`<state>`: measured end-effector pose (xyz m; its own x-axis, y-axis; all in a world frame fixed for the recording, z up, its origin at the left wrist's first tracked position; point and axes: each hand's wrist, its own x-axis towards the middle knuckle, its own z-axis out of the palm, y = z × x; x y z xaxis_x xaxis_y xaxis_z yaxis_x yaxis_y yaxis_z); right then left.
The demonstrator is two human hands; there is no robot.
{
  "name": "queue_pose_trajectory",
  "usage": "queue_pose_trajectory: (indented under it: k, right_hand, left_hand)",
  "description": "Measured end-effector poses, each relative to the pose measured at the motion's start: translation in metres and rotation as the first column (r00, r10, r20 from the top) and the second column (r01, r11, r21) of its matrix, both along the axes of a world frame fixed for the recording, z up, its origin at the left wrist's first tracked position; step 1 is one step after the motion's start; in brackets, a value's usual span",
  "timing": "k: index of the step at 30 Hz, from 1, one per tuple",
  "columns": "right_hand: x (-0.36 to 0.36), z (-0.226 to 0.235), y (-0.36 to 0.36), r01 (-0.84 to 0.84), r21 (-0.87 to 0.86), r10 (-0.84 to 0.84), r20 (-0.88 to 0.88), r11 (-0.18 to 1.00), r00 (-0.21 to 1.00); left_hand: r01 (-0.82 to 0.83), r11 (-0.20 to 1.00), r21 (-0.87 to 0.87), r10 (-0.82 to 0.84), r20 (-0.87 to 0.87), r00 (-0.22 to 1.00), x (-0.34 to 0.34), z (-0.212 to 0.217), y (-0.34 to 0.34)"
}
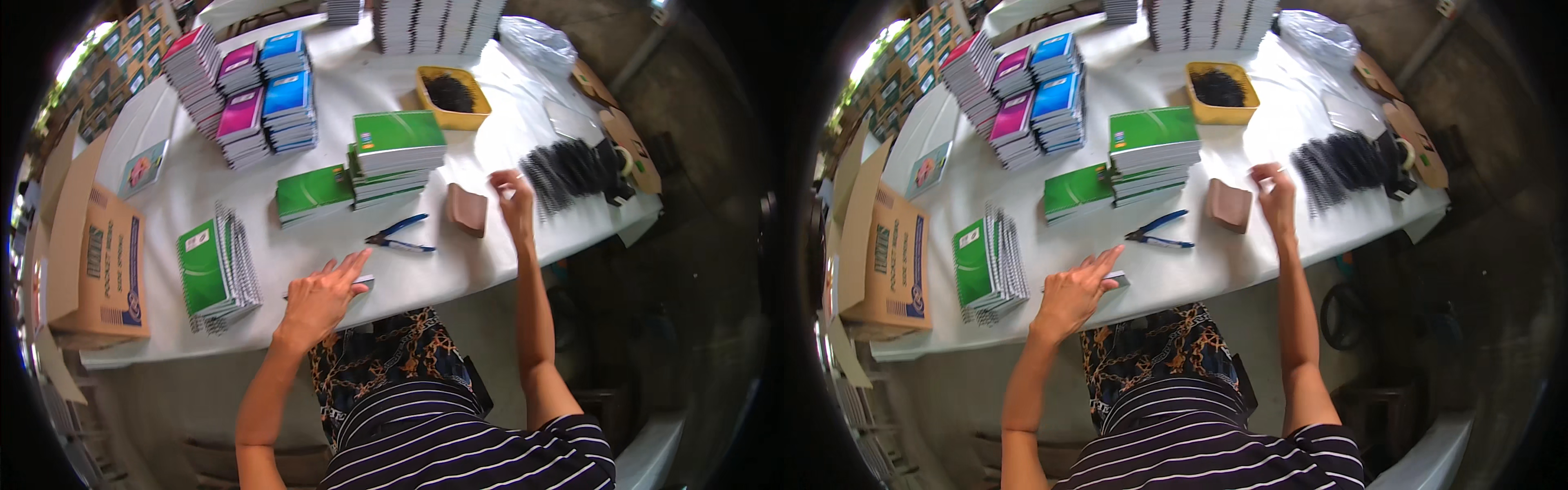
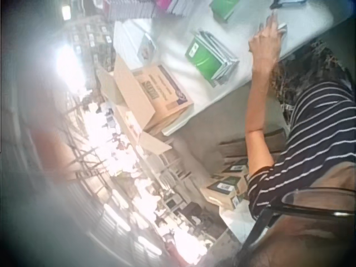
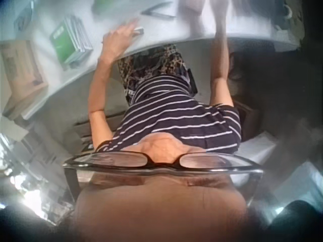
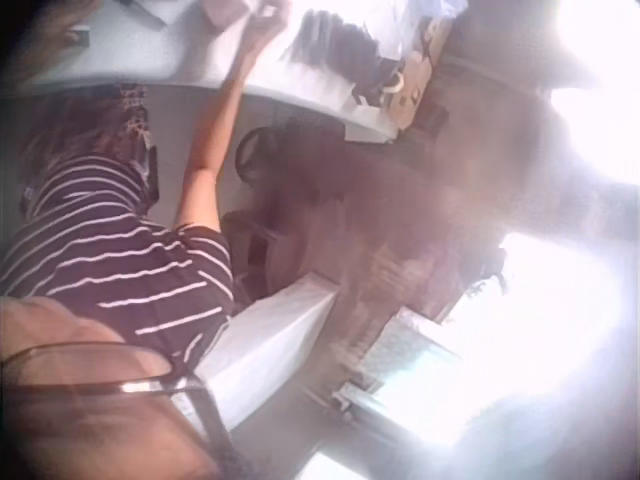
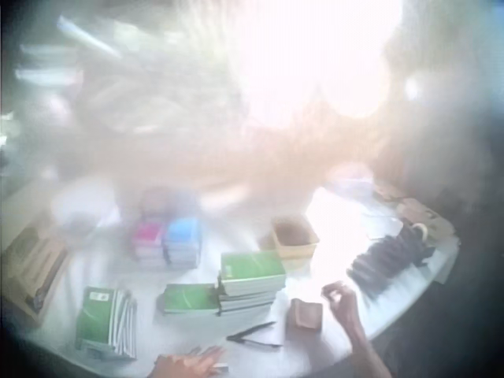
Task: The person manually inserts spiral binding coils into green notebooks by twisting them through the punched holes and using pliers to cut and secure the ends.
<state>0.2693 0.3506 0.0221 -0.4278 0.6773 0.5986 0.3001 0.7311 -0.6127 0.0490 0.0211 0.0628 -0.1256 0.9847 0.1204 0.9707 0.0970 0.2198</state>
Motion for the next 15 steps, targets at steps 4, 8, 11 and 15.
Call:
queue_pose_trajectory:
  k: [4, 8, 11, 15]
  right_hand:
    - [0.04, -0.01, 0.078, 0.547, 0.321, -0.628, 0.505, 0.773, 0.592]
    - [0.056, -0.031, 0.112, 0.462, 0.398, -0.607, 0.59, 0.792, 0.532]
    - [0.054, -0.034, 0.117, 0.476, 0.42, -0.635, 0.52, 0.773, 0.572]
    - [0.062, -0.032, 0.13, 0.279, 0.596, -0.642, 0.569, 0.753, 0.514]
  left_hand:
    - [-0.018, 0.999, -0.036, 0.019, 0.022, 1.0, 0.005, 0.006, 0.01]
    - [-0.008, 0.999, 0.045, 0.007, 0.007, 1.0, 0.009, -0.002, 0.013]
    - [0.026, 0.985, 0.172, -0.019, -0.045, 0.999, 0.009, -0.013, 0.009]
    - [-0.011, 0.991, 0.132, 0.018, -0.051, 0.999, 0.01, -0.014, 0.01]
